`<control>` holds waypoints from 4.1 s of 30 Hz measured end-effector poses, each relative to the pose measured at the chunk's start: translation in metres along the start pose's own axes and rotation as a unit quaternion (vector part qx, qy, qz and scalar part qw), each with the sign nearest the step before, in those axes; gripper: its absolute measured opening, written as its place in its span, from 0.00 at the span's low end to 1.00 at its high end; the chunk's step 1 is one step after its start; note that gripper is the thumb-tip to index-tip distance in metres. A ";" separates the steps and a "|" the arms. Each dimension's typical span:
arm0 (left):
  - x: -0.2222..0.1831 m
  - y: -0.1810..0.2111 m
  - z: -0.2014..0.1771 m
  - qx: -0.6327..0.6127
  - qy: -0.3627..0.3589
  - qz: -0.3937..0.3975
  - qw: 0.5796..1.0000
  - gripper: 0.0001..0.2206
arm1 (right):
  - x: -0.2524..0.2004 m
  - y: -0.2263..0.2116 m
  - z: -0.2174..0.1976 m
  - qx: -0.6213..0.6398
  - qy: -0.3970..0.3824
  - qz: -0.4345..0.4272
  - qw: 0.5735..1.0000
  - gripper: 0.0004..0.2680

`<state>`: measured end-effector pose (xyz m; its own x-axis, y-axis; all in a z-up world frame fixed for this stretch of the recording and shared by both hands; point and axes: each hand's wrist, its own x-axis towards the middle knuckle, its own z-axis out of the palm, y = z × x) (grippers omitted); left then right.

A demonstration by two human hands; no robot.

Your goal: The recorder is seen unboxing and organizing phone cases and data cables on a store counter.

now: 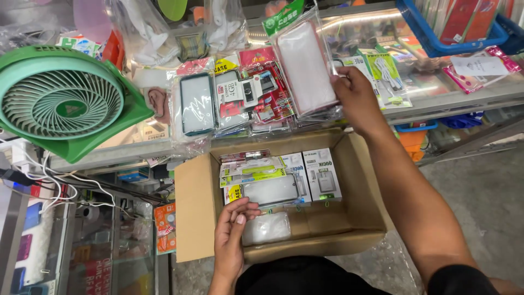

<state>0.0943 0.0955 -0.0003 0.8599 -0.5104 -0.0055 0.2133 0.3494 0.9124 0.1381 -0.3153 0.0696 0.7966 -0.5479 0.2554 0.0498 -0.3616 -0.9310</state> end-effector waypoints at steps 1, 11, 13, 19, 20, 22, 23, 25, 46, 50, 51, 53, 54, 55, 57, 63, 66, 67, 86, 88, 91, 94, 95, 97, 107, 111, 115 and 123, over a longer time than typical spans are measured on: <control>-0.002 -0.001 -0.001 -0.001 -0.001 0.002 1.000 0.16 | 0.003 0.000 0.007 -0.001 0.000 -0.003 1.000 0.09; -0.008 -0.004 -0.019 0.004 0.034 0.003 0.999 0.15 | 0.021 -0.006 0.066 -0.148 -0.020 0.008 0.989 0.13; -0.009 -0.004 -0.020 0.004 0.044 0.009 0.999 0.15 | 0.025 -0.005 0.069 -0.167 -0.024 0.018 0.985 0.13; -0.013 -0.001 -0.021 0.014 0.058 0.014 0.998 0.15 | 0.025 -0.040 0.055 -0.156 -0.015 -0.046 0.987 0.12; -0.014 0.000 -0.021 0.015 0.062 0.011 0.998 0.15 | 0.024 -0.057 0.051 -0.199 0.005 -0.084 0.976 0.11; -0.015 0.000 -0.020 0.016 0.066 0.006 0.998 0.15 | 0.027 -0.085 0.045 -0.240 0.024 -0.121 0.963 0.10; -0.015 0.000 -0.019 0.020 0.068 0.001 0.997 0.15 | 0.031 -0.095 0.044 -0.314 0.050 -0.174 0.932 0.10; -0.013 0.000 -0.018 0.024 0.066 -0.003 0.998 0.15 | 0.041 -0.111 0.043 -0.385 0.078 -0.224 0.892 0.09; -0.013 -0.007 -0.039 -0.022 0.066 0.005 0.998 0.15 | 0.020 -0.070 0.151 -0.686 -0.137 -0.345 0.626 0.03; -0.015 -0.003 -0.036 -0.020 0.061 -0.015 0.998 0.15 | 0.013 -0.057 0.163 -0.683 -0.149 -0.281 0.657 0.03; -0.015 -0.002 -0.036 -0.018 0.060 -0.020 0.998 0.15 | 0.013 -0.054 0.164 -0.686 -0.147 -0.272 0.659 0.03; -0.017 -0.002 -0.037 -0.013 0.061 -0.014 0.998 0.14 | 0.019 -0.057 0.160 -0.677 -0.146 -0.264 0.672 0.03; -0.018 -0.002 -0.037 -0.008 0.064 -0.008 0.998 0.14 | 0.022 -0.059 0.159 -0.667 -0.145 -0.258 0.684 0.04; -0.019 -0.002 -0.038 -0.007 0.066 -0.008 0.998 0.14 | 0.030 -0.069 0.146 -0.666 -0.146 -0.259 0.684 0.04; -0.021 -0.003 -0.040 -0.019 0.072 -0.004 0.997 0.15 | 0.047 -0.087 0.120 -0.698 -0.077 -0.280 0.654 0.15; -0.022 -0.008 -0.041 -0.022 0.090 -0.003 0.996 0.14 | 0.057 -0.148 0.058 -0.303 -0.056 -0.177 0.935 0.14; -0.019 -0.006 -0.033 -0.023 0.068 -0.012 0.997 0.14 | 0.063 -0.096 0.087 -0.220 -0.052 -0.122 0.966 0.11; -0.017 -0.005 -0.032 -0.021 0.066 -0.012 0.998 0.14 | 0.063 -0.078 0.102 -0.219 -0.050 -0.122 0.967 0.11; -0.026 -0.003 -0.045 -0.010 0.093 0.002 0.996 0.14 | 0.005 -0.049 0.130 -0.319 -0.035 -0.266 0.909 0.15; -0.025 -0.004 -0.048 -0.015 0.094 -0.004 0.995 0.15 | -0.014 -0.064 0.118 -0.313 -0.017 -0.325 0.892 0.14; -0.024 -0.007 -0.058 -0.020 0.105 0.011 0.994 0.15 | -0.062 -0.066 0.110 -0.140 -0.068 -0.063 0.986 0.08; -0.020 -0.004 -0.072 0.086 0.156 0.004 0.984 0.15 | -0.115 -0.006 0.116 -0.116 -0.237 -0.047 0.963 0.07; -0.015 -0.002 -0.076 0.161 0.175 0.039 0.971 0.14 | -0.127 0.005 0.124 -0.248 -0.320 -0.049 0.913 0.16; -0.008 0.000 -0.081 0.238 0.186 0.071 0.951 0.13 | -0.152 0.042 0.132 -0.373 -0.391 -0.044 0.841 0.25; 0.001 -0.018 -0.066 0.372 0.154 0.051 0.914 0.16 | -0.184 0.048 0.105 -0.387 -0.386 0.008 0.837 0.25; 0.001 -0.007 -0.039 0.510 0.112 0.158 0.838 0.17 | -0.182 0.014 0.072 -0.383 -0.440 -0.063 0.810 0.10; 0.005 -0.018 -0.033 0.422 0.071 0.103 0.898 0.19 | -0.178 -0.049 0.053 -0.355 -0.347 -0.184 0.848 0.13; 0.004 -0.067 -0.011 -0.025 -0.128 -0.177 0.975 0.18 | -0.197 -0.084 0.058 -0.180 -0.166 -0.181 0.952 0.26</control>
<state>0.0880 0.0786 -0.0662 0.5855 -0.7833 -0.2089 0.5046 0.1504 0.8501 0.0119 -0.1325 0.0823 0.9160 -0.0903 0.3909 0.1959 -0.7496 -0.6323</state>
